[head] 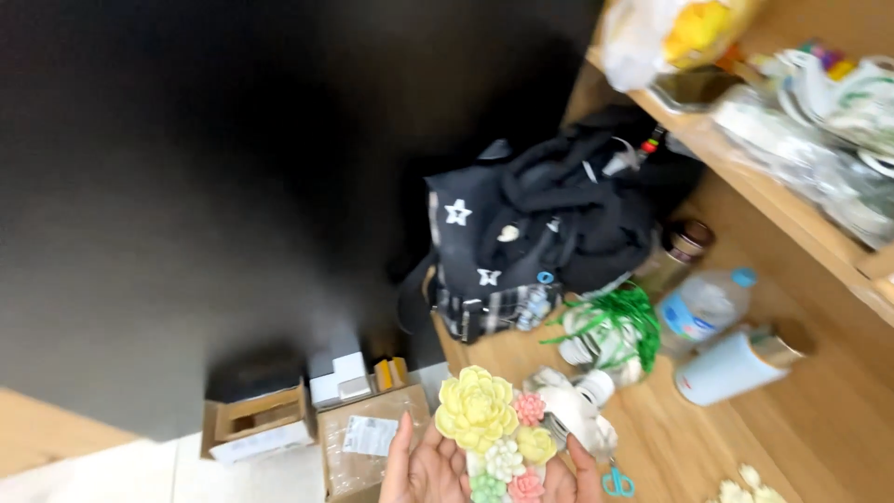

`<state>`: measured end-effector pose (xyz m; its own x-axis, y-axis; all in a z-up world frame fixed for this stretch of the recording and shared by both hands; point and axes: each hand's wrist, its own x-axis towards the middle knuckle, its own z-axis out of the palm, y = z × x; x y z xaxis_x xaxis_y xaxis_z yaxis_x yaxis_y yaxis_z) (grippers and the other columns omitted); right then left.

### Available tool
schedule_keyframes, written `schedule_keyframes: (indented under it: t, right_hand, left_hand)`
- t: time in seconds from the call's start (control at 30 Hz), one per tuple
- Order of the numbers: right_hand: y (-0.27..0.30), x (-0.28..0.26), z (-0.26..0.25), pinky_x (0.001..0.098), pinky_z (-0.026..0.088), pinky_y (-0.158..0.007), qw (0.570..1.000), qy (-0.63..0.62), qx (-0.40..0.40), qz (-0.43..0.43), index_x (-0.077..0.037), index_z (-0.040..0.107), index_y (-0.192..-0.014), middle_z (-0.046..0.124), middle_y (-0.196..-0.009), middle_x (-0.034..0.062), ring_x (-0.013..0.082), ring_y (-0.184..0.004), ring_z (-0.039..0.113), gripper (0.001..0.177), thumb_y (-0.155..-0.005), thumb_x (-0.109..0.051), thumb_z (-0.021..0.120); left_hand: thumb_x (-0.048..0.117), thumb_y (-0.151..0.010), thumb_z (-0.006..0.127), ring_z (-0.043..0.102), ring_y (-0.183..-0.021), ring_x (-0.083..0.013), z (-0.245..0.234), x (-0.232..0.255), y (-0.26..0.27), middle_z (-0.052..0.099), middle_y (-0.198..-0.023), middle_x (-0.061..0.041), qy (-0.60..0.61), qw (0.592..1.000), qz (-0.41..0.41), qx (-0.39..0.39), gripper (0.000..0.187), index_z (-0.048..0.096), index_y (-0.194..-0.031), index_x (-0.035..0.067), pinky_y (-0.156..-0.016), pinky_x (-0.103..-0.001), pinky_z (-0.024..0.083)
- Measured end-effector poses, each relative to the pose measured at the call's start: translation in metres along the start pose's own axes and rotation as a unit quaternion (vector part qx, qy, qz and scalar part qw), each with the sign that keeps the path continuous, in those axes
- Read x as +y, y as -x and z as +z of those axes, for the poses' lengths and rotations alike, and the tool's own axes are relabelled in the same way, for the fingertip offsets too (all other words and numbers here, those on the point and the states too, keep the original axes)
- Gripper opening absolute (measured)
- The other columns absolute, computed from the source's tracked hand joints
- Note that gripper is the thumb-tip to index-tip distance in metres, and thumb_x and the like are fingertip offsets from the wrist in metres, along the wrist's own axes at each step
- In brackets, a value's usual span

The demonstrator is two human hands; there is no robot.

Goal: The recorder selects various flower-shaped decorative candles from a shelf and packages them individually into small plastic bags using twist ties.

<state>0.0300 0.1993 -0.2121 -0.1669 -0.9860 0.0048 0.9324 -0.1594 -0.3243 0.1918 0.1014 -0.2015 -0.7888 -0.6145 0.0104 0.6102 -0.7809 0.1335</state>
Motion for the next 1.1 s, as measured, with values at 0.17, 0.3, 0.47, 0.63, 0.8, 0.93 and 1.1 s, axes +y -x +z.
schedule_keyframes:
  t: [0.17, 0.3, 0.47, 0.63, 0.8, 0.93, 1.1]
  right_hand:
    - [-0.043, 0.037, 0.008, 0.0535, 0.025, -0.123, 0.965, -0.059, -0.189, 0.170, 0.003, 0.019, -0.157, 0.029, -0.163, 0.0235, 0.0401, -0.149, 0.034, 0.088, -0.100, -0.061, 0.037]
    - [-0.079, 0.084, -0.001, 0.0529, 0.025, -0.120, 0.952, -0.077, -0.142, 0.261, 0.002, 0.021, -0.156, 0.031, -0.164, 0.0233, 0.0402, -0.147, 0.035, 0.088, -0.097, -0.061, 0.039]
    - [-0.121, 0.161, 0.022, 0.0513, 0.024, -0.120, 0.910, -0.063, -0.169, 0.374, 0.004, 0.021, -0.156, 0.031, -0.161, 0.0250, 0.0402, -0.147, 0.035, 0.090, -0.096, -0.060, 0.040]
    - [-0.130, 0.239, 0.091, 0.0565, 0.028, -0.116, 0.884, 0.009, -0.162, 0.438, 0.004, 0.022, -0.157, 0.035, -0.159, 0.0260, 0.0451, -0.148, 0.037, 0.084, -0.100, -0.056, 0.038]
    - [-0.142, 0.328, 0.147, 0.0560, 0.024, -0.125, 0.773, -0.105, -0.309, 0.544, -0.002, 0.014, -0.160, 0.024, -0.167, 0.0206, 0.0393, -0.153, 0.028, 0.077, -0.106, -0.056, 0.030]
    - [-0.132, 0.409, 0.173, 0.0604, 0.022, -0.126, 0.735, -0.140, -0.337, 0.572, -0.005, 0.011, -0.162, 0.019, -0.170, 0.0188, 0.0391, -0.156, 0.024, 0.074, -0.109, -0.054, 0.027]
    - [-0.112, 0.497, 0.215, 0.0625, 0.022, -0.127, 0.637, -0.140, -0.368, 0.663, -0.010, 0.009, -0.163, 0.018, -0.171, 0.0161, 0.0386, -0.157, 0.024, 0.074, -0.107, -0.056, 0.026]
  left_hand:
    - [0.068, -0.091, 0.034, 0.048, -0.141, -0.0256, -0.011, 0.032, 0.038, 0.049, -0.160, -0.008, 0.012, 0.995, 0.092, 0.028, 0.086, 0.040, -0.158, 0.014, -0.113, -0.039, 0.041]
    - [0.066, -0.094, 0.033, 0.050, -0.141, -0.0247, 0.000, 0.065, 0.078, 0.053, -0.153, -0.009, 0.031, 0.969, 0.200, 0.141, 0.084, 0.042, -0.154, 0.009, -0.114, -0.039, 0.040]
    - [0.067, -0.091, 0.031, 0.052, -0.139, -0.0252, 0.001, 0.111, 0.137, 0.055, -0.150, -0.010, 0.059, 0.930, 0.305, 0.199, 0.084, 0.042, -0.152, 0.010, -0.114, -0.042, 0.040]
    - [0.066, -0.095, 0.030, 0.051, -0.139, -0.0221, 0.015, 0.159, 0.199, 0.056, -0.149, -0.009, -0.095, 0.882, 0.419, 0.192, 0.081, 0.043, -0.152, 0.009, -0.112, -0.042, 0.043]
    - [0.062, -0.098, 0.031, 0.051, -0.135, -0.0232, 0.008, 0.210, 0.255, 0.055, -0.148, -0.009, -0.133, 0.830, 0.511, 0.179, 0.077, 0.045, -0.151, 0.008, -0.112, -0.041, 0.042]
    - [0.062, -0.098, 0.031, 0.051, -0.134, -0.0245, 0.010, 0.243, 0.317, 0.055, -0.148, -0.008, -0.150, 0.786, 0.562, 0.210, 0.075, 0.045, -0.151, 0.010, -0.113, -0.040, 0.040]
    - [0.063, -0.098, 0.027, 0.051, -0.136, -0.0250, 0.017, 0.263, 0.395, 0.054, -0.151, -0.011, -0.147, 0.723, 0.638, 0.222, 0.080, 0.041, -0.153, 0.008, -0.114, -0.040, 0.039]
